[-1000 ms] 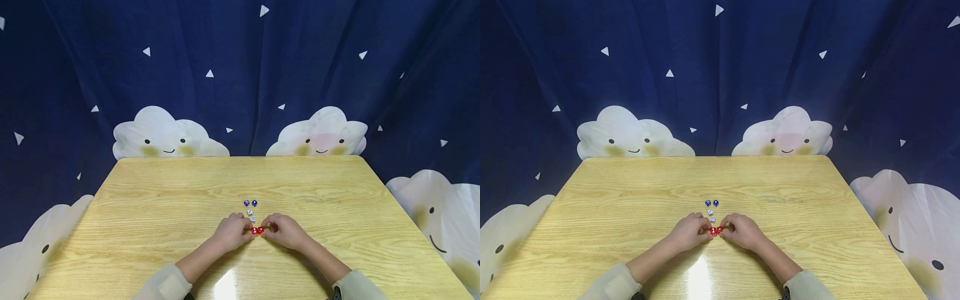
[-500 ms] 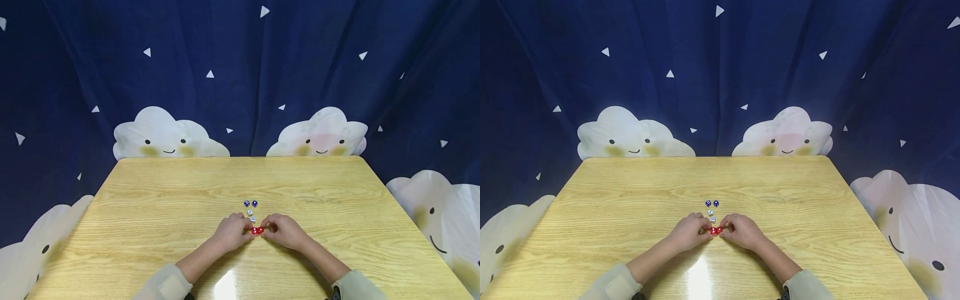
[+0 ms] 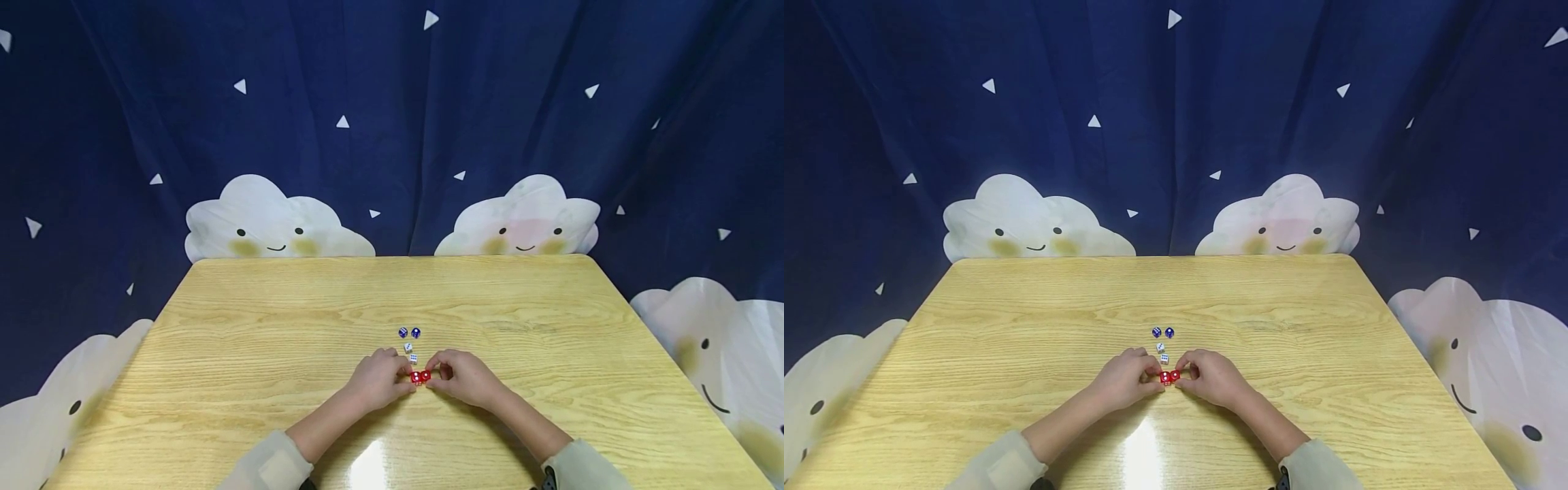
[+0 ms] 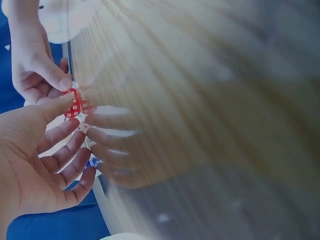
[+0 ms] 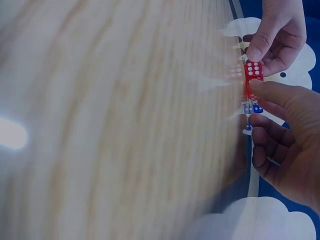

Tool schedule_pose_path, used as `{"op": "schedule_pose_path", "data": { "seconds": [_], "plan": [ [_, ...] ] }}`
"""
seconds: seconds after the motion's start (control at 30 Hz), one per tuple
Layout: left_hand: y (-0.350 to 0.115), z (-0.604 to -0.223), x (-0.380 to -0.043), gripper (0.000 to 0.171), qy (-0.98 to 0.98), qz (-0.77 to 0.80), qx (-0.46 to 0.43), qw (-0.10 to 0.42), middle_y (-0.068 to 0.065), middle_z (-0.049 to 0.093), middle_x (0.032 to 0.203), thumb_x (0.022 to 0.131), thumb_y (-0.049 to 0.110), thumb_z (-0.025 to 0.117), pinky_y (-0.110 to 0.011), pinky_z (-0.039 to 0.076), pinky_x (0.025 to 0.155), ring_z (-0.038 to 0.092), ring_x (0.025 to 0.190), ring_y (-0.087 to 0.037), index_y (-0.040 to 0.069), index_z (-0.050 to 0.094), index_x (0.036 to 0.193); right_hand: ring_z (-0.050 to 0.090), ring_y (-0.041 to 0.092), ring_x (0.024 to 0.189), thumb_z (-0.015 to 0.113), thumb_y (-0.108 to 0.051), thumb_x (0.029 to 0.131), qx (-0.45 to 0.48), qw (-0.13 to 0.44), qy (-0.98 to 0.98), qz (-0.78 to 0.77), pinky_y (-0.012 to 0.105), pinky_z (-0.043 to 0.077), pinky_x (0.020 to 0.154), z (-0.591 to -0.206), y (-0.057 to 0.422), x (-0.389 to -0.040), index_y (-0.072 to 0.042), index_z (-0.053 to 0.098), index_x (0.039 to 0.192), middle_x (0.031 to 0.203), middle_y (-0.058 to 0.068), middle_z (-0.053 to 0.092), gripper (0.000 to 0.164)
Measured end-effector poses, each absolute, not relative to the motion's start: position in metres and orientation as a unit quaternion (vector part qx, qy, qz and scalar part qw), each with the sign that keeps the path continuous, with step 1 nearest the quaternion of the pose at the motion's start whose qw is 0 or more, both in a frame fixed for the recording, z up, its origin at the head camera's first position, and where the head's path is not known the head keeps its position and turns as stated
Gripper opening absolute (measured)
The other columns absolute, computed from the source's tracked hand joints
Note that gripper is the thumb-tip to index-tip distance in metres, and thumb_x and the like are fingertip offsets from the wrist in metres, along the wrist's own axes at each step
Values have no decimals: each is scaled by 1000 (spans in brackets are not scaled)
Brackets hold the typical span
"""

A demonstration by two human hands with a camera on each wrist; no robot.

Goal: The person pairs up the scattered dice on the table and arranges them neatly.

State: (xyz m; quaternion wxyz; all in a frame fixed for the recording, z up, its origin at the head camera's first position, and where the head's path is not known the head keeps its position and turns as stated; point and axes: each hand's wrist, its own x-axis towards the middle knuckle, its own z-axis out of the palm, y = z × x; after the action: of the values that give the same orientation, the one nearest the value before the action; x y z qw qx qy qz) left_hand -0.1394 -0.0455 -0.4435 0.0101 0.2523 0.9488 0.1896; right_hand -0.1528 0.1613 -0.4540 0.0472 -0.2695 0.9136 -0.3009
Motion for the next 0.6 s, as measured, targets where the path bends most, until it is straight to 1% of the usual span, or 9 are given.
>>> {"op": "schedule_pose_path", "data": {
  "seconds": [0.23,0.43,0.6],
  "plan": [
    [-52,-444,-141,28,947,205,247,8,5,58,80,80,42,70,-23,40,59,50,74,-11,16,69,90,41,-1,58,75,-22,78,-268,49,914,-300,18,37,52,-454,161,-154,-16,66,91,66,-10,50,18],
    [-58,-442,-144,29,945,221,240,6,2,59,79,81,42,69,-23,39,58,49,72,-11,14,70,91,42,0,58,76,-23,78,-267,52,914,-302,18,37,52,-456,162,-155,-16,66,91,66,-11,49,18],
    [-62,-440,-147,32,946,229,230,8,-1,62,84,83,42,67,-24,43,62,52,75,-12,12,70,95,42,-1,58,76,-23,78,-268,52,913,-303,18,37,52,-457,162,-155,-17,66,90,65,-11,49,17]
  ]
}}
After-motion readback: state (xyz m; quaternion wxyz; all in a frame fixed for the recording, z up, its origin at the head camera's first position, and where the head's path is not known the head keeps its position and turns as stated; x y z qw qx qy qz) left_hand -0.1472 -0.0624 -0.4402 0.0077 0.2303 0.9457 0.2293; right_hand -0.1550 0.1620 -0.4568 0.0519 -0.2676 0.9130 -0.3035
